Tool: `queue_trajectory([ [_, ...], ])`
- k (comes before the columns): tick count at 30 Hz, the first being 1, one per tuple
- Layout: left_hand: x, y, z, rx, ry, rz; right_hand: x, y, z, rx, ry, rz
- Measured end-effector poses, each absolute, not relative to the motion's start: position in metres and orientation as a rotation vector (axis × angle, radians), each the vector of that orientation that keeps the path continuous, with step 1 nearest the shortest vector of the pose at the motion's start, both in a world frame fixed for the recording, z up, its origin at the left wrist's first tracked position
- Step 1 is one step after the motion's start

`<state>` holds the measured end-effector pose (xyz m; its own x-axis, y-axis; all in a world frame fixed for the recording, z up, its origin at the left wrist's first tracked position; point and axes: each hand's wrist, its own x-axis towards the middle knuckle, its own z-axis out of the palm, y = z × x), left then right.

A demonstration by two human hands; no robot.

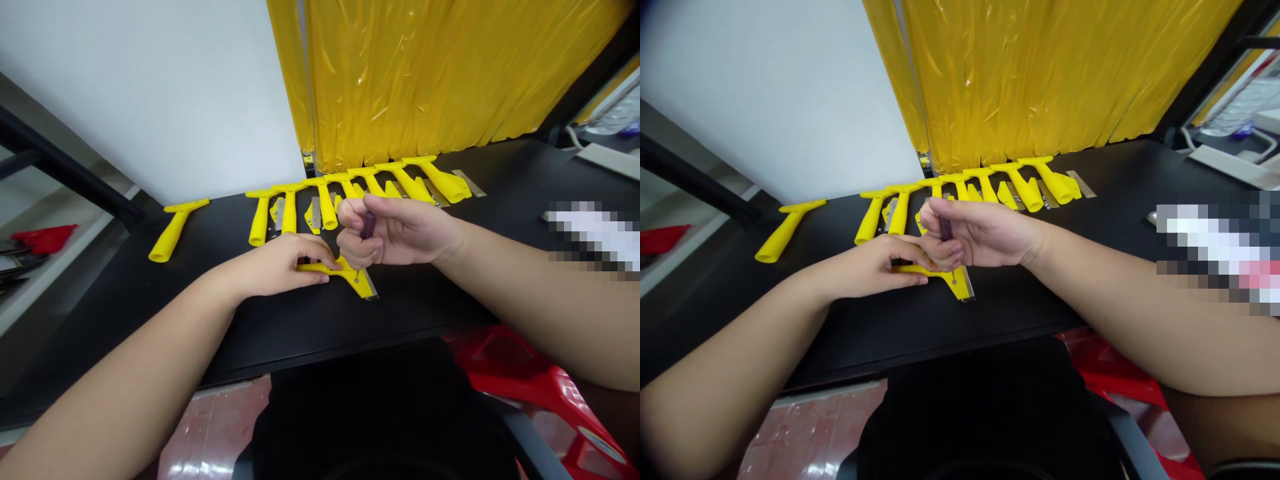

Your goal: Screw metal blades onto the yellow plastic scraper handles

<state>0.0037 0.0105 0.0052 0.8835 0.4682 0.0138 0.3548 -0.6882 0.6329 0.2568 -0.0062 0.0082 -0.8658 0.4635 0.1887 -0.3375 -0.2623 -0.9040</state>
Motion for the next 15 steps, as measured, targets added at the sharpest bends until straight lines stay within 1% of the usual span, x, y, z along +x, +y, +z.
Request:
queue_trajectory([
  [11,0.0043,0.0091,0.0057,2.344,0.599,0.250,0.2591,-0.0101,0.0118,-0.073,-1.608,2.165],
  [15,0.0030,0.0109,0.0043,2.346,0.589,0.246,0.2615,-0.0067,0.0088,-0.005,-1.666,2.089],
])
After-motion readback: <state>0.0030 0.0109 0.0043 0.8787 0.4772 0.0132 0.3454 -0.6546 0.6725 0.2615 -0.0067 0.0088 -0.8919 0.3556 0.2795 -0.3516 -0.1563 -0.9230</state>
